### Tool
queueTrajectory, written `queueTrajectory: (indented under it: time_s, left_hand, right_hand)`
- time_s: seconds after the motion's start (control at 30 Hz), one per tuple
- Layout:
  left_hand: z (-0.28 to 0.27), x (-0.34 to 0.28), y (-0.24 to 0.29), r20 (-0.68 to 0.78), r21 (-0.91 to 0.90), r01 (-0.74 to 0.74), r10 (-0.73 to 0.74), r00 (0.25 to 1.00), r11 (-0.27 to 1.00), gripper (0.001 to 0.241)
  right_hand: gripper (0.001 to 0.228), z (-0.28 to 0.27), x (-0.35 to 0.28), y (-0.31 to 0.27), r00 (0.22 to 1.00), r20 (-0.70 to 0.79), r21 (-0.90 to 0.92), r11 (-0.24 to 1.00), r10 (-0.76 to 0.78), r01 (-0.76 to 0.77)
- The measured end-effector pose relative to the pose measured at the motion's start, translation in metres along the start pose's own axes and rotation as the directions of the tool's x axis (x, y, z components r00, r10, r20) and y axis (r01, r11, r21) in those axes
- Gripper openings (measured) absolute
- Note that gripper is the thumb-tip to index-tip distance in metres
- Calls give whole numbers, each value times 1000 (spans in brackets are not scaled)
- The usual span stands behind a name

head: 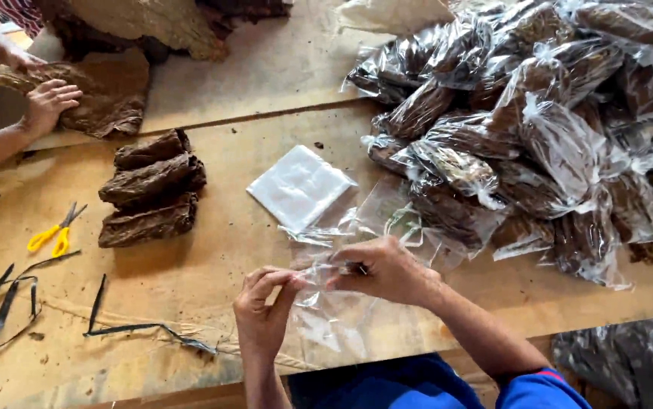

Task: Packaging bundles of dried leaves into clear plastic bags at a workspace.

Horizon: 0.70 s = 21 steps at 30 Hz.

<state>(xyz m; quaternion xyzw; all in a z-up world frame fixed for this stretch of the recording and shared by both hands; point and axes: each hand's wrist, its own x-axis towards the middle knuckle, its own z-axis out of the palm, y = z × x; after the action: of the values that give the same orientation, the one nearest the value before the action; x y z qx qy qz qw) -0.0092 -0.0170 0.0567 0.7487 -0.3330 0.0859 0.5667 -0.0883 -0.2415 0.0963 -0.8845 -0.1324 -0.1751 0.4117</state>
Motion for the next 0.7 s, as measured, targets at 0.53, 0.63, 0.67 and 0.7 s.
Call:
queueTrajectory:
  time_s: [0.53,0.63,0.67,0.7]
  left_hand:
    - [-23,-28,-35,-314,-205,174,-233,920,963,5]
    - [-35,-44,-42,-364,-259,205,-292,884,944,9]
    - [-36,-48,-41,-365,-260,206,-293,884,944,9]
    - [-38,-52,-40,-377,-251,218,-303,875,943,9]
  right_hand:
    - [41,-134,-76,95,884,-467,-532,803,-13,-270]
    - [102,-216,-126,185,752,-658,-713,342,-27,-612]
    - [102,-217,-122,178,753,-657,-714,342,-27,-611]
    - [83,-219,-118,172,634,-720,-493,435,282,-754]
